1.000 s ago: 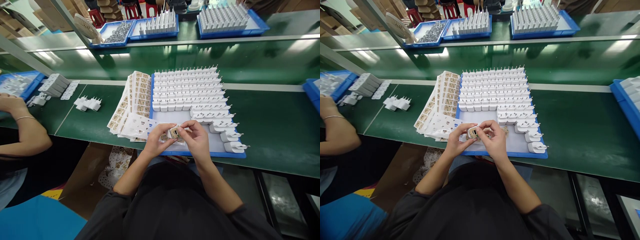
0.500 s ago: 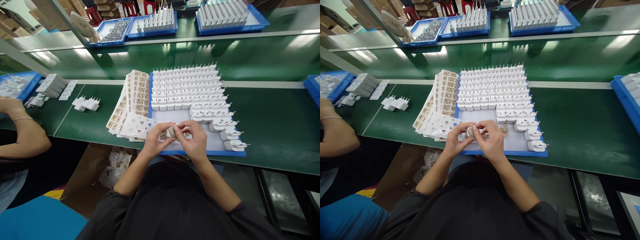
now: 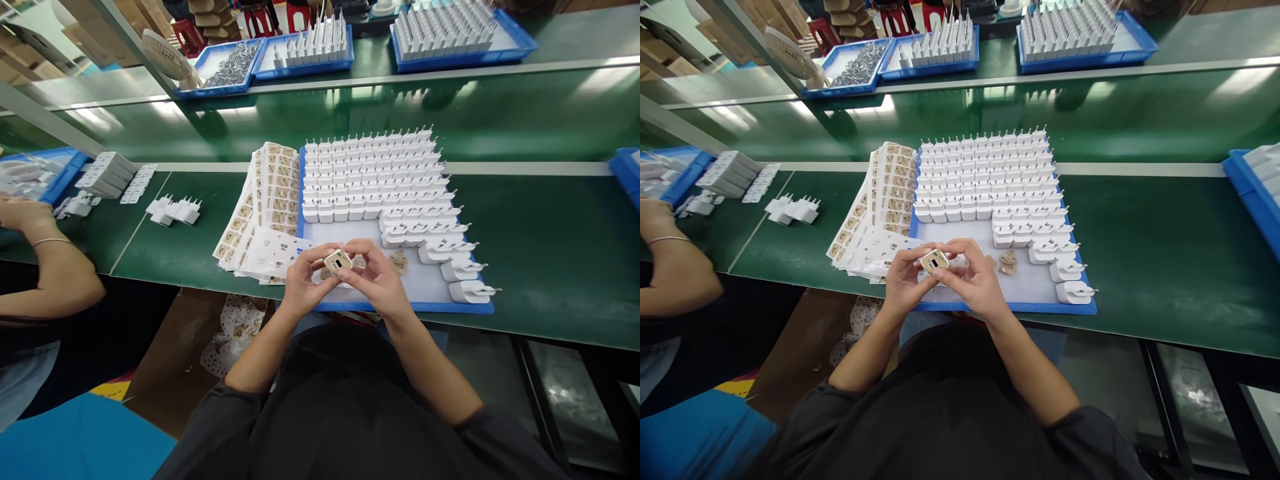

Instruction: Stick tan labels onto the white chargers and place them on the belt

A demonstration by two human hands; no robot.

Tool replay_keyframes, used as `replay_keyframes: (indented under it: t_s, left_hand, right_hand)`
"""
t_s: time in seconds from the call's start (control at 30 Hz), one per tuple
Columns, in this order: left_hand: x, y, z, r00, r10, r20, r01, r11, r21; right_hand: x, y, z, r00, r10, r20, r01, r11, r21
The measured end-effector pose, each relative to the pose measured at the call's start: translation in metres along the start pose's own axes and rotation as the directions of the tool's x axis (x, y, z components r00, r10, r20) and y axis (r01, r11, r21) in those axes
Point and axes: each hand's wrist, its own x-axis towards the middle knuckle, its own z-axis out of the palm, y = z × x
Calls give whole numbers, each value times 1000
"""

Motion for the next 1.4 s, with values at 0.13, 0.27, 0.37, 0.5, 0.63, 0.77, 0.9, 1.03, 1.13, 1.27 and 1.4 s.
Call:
replay_keyframes:
  t_s: [0.13,0.27,0.37,0.5,0.63,0.77,0.9,1.03,1.13,1.27,1.4]
  left_hand:
    - [4,-2,1,993,116,-5,-115,991,70]
    - [9,-1,3,948,317,11,-310,917,251]
    - [12,1,4,913,406,34,-391,851,351]
    - [12,2,4,895,444,40,-425,821,382]
    - [12,1,4,898,438,38,-419,828,374]
    - [12,1,3,898,437,44,-418,819,394]
    - [10,1,2,911,411,38,-397,849,347]
    - [8,1,2,954,299,6,-292,928,231]
    - [8,3,3,967,256,20,-255,952,168]
    - [8,9,5,969,242,44,-246,946,211]
    - [7,13,5,998,60,8,-60,967,249]
  right_hand:
    - [2,3,-3,1000,4,6,-4,998,60]
    - [1,2,10,994,-33,-107,41,997,67]
    - [1,-1,20,988,-46,-146,59,994,88]
    - [3,0,23,985,-57,-165,77,990,119]
    - [5,1,21,984,-47,-170,69,990,125]
    - [5,0,21,985,-26,-171,47,992,118]
    - [4,1,18,989,2,-146,13,995,100]
    - [2,0,11,997,9,-78,-5,999,51]
    - [3,-7,3,1000,7,-20,-7,1000,-19]
    - [6,-15,-3,983,-183,-24,167,937,-306]
    - [1,-11,-3,907,-420,-29,323,739,-591]
